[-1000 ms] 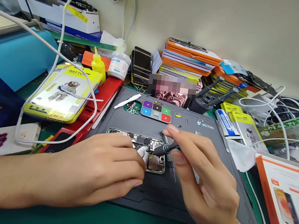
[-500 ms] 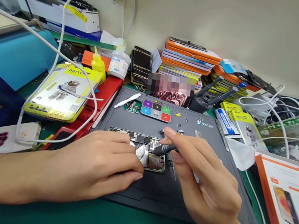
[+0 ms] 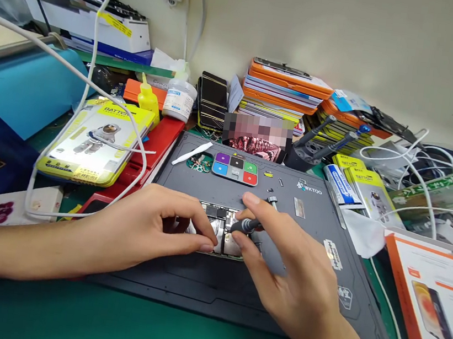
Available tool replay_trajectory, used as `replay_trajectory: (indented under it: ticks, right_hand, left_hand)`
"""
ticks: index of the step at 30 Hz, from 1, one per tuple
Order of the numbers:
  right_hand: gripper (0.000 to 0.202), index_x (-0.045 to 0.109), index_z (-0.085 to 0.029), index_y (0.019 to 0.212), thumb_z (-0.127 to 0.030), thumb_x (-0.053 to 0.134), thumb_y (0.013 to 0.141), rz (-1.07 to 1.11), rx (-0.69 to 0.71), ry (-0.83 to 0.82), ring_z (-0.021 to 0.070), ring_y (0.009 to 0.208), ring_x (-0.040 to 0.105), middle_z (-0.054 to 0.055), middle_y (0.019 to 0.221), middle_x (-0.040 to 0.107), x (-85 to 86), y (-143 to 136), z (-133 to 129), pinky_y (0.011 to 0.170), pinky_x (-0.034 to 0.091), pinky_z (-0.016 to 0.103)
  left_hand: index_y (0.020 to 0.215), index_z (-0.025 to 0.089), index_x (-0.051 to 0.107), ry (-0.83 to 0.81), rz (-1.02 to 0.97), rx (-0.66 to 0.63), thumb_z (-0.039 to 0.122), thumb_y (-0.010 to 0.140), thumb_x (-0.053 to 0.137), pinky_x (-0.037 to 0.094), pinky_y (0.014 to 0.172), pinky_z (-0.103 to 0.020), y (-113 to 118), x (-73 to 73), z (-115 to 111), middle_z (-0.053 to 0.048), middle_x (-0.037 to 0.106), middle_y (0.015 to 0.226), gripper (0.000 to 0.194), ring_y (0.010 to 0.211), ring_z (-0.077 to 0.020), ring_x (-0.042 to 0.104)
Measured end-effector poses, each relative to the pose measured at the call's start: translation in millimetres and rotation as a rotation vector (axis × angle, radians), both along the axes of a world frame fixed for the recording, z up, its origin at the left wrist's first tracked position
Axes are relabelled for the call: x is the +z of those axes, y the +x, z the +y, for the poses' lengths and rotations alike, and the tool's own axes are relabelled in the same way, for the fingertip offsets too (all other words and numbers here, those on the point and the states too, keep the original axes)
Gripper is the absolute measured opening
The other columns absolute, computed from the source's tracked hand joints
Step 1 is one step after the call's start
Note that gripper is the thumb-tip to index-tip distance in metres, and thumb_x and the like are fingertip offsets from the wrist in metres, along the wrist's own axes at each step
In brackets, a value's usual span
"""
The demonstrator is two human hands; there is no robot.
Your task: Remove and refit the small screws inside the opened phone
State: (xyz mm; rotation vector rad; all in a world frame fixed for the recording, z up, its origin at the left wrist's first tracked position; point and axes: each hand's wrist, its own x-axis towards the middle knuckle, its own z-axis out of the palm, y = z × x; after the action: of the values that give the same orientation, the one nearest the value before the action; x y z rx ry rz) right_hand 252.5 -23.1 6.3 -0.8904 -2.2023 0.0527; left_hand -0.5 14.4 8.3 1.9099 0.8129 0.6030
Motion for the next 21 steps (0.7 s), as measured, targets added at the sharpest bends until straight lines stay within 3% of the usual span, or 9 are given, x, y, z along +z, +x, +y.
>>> replay_trajectory:
  ticks: [4,8,10,14,21]
  right_hand:
    - [0.073,0.048,-0.026,0.158,0.005,0.067,0.095,0.224,-0.036,-0.074,0.023,0.112,0.078,0.009,0.138,0.075,-1.4,-2.1,-4.7,0.093,0.068,0.04]
    - [0.06,0.051,-0.03,0.152,-0.001,0.063,0.1,0.586,-0.103,-0.252,0.02,0.095,0.08,0.006,0.117,0.076,6.1,-7.4,-8.7,0.073,0.072,0.033]
    - [0.056,0.049,-0.032,0.151,-0.006,0.061,0.104,0.672,-0.073,-0.351,0.0187,0.089,0.08,0.005,0.111,0.076,9.4,-9.1,-9.6,0.073,0.073,0.033]
    - [0.051,0.048,-0.037,0.152,-0.016,0.061,0.108,0.752,-0.036,-0.54,0.0175,0.097,0.079,0.003,0.113,0.077,10.6,-10.2,-11.1,0.08,0.073,0.029]
    - [0.05,0.05,-0.041,0.151,-0.017,0.061,0.108,0.732,-0.017,-0.583,0.0134,0.093,0.078,0.0,0.114,0.077,9.0,-9.4,-14.3,0.085,0.071,0.024]
  left_hand:
    - [0.095,0.023,0.084,-0.098,-0.045,0.026,0.022,0.097,0.078,0.058,0.069,-0.019,1.3,1.6,1.4,0.002,0.084,0.091,0.006,0.081,-0.015,0.077]
    - [0.094,0.023,0.086,-0.16,-0.035,0.037,0.024,0.096,0.078,0.054,0.059,-0.018,0.8,2.2,2.0,0.001,0.083,0.087,0.008,0.068,-0.0129,0.071]
    - [0.096,0.024,0.087,-0.209,-0.016,0.041,0.025,0.096,0.078,0.052,0.058,-0.016,0.4,3.2,1.7,0.001,0.083,0.087,0.009,0.065,-0.0111,0.068]
    - [0.098,0.026,0.088,-0.323,0.036,0.063,0.031,0.097,0.078,0.052,0.06,-0.014,0.3,5.3,1.4,0.001,0.083,0.091,0.011,0.067,-0.0101,0.067]
    - [0.1,0.026,0.089,-0.34,0.01,0.057,0.034,0.097,0.077,0.054,0.06,-0.017,0.5,4.5,1.3,0.001,0.083,0.094,0.014,0.068,-0.0119,0.068]
